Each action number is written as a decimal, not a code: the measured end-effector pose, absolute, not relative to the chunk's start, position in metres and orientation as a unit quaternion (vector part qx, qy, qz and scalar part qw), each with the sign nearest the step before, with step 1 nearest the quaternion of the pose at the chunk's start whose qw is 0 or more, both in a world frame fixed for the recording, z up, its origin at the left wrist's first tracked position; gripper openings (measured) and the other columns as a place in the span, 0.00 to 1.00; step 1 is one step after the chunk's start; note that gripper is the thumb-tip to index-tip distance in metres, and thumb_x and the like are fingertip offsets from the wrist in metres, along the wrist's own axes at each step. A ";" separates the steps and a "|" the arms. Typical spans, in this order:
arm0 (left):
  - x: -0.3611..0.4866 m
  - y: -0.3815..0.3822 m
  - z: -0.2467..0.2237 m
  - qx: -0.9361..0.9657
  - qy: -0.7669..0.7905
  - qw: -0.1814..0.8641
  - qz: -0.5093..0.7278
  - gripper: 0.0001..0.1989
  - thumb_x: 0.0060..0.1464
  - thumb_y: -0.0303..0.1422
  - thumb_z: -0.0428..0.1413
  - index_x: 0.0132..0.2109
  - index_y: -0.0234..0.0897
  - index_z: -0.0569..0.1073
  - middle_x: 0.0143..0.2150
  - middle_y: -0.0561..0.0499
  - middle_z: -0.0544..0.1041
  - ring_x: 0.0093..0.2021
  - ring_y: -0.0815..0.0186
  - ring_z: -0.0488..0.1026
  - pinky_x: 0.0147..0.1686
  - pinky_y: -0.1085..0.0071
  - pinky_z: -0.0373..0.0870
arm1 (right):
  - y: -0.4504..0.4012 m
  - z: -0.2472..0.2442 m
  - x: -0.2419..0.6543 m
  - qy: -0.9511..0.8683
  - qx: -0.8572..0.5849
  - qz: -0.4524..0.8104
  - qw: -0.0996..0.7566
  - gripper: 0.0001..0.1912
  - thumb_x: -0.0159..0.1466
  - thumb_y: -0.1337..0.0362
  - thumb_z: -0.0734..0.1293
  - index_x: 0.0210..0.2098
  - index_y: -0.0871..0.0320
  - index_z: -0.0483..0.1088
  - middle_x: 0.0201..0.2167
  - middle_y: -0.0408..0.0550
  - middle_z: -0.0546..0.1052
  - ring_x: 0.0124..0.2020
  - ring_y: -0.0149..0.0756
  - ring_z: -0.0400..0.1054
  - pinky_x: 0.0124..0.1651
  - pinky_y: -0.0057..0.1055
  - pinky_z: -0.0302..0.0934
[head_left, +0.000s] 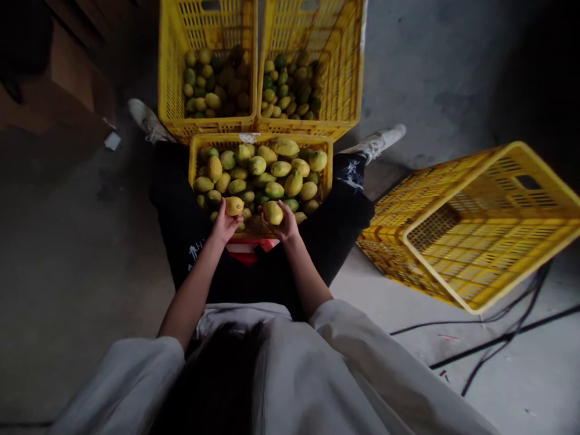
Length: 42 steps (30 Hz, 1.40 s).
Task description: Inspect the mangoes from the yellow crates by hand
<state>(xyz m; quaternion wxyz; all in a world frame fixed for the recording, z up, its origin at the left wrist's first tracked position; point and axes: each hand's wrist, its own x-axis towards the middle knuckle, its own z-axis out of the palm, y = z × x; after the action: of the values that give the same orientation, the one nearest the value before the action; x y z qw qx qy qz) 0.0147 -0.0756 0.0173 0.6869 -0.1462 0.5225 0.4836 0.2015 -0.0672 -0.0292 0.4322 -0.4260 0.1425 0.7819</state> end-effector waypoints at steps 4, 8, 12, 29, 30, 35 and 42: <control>0.020 -0.080 0.021 -0.155 0.511 0.712 0.456 0.17 0.76 0.45 0.54 0.55 0.37 0.79 0.37 0.47 0.83 0.35 0.63 0.82 0.38 0.69 0.81 | -0.069 -0.028 0.200 0.131 -0.425 0.773 0.452 0.12 0.68 0.61 0.70 0.51 0.51 0.74 0.36 0.45 0.85 0.42 0.43 0.85 0.37 0.35 0.82; 0.024 -0.081 0.021 -0.156 0.515 0.730 0.422 0.14 0.74 0.40 0.57 0.56 0.36 0.78 0.35 0.47 0.82 0.34 0.61 0.83 0.32 0.71 0.81 | -0.071 -0.027 0.200 0.108 -0.405 0.769 0.483 0.16 0.68 0.63 0.69 0.56 0.51 0.75 0.38 0.45 0.86 0.43 0.43 0.84 0.42 0.41 0.84; 0.022 -0.081 0.018 -0.136 0.528 0.732 0.408 0.12 0.72 0.38 0.58 0.56 0.36 0.77 0.32 0.49 0.80 0.28 0.64 0.81 0.24 0.75 0.76 | -0.068 -0.025 0.199 0.094 -0.414 0.775 0.469 0.10 0.72 0.58 0.70 0.52 0.52 0.74 0.38 0.45 0.86 0.37 0.38 0.84 0.31 0.27 0.78; 0.015 -0.078 0.015 -0.124 0.511 0.709 0.469 0.17 0.68 0.36 0.60 0.61 0.39 0.78 0.45 0.44 0.85 0.37 0.62 0.83 0.29 0.74 0.73 | -0.067 -0.026 0.198 0.089 -0.423 0.749 0.502 0.16 0.76 0.47 0.65 0.46 0.50 0.78 0.34 0.42 0.84 0.26 0.33 0.70 0.24 0.27 0.62; 0.016 -0.078 0.015 -0.125 0.512 0.705 0.474 0.17 0.68 0.37 0.61 0.60 0.39 0.77 0.46 0.44 0.85 0.37 0.63 0.83 0.29 0.74 0.71 | -0.068 -0.025 0.199 0.091 -0.415 0.748 0.510 0.16 0.76 0.48 0.64 0.48 0.50 0.78 0.34 0.41 0.84 0.26 0.33 0.71 0.24 0.27 0.63; 0.019 -0.078 0.013 -0.108 0.515 0.669 0.526 0.14 0.70 0.38 0.63 0.60 0.46 0.77 0.44 0.50 0.85 0.35 0.69 0.80 0.30 0.76 0.68 | -0.070 -0.018 0.204 0.100 -0.370 0.753 0.534 0.16 0.75 0.49 0.63 0.53 0.47 0.78 0.33 0.40 0.83 0.28 0.33 0.74 0.27 0.26 0.70; 0.013 -0.074 0.015 -0.139 0.531 0.656 0.517 0.13 0.76 0.38 0.54 0.56 0.40 0.80 0.37 0.50 0.83 0.31 0.68 0.78 0.29 0.74 0.66 | -0.068 -0.020 0.205 0.082 -0.387 0.786 0.474 0.19 0.72 0.45 0.69 0.50 0.54 0.76 0.33 0.44 0.83 0.25 0.32 0.74 0.21 0.24 0.66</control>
<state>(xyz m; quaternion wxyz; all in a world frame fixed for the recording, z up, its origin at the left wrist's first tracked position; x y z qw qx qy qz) 0.0129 -0.0738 0.0155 0.6563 -0.1389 0.5313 0.5175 0.2053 -0.0679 -0.0196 0.4745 -0.3872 0.0822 0.7862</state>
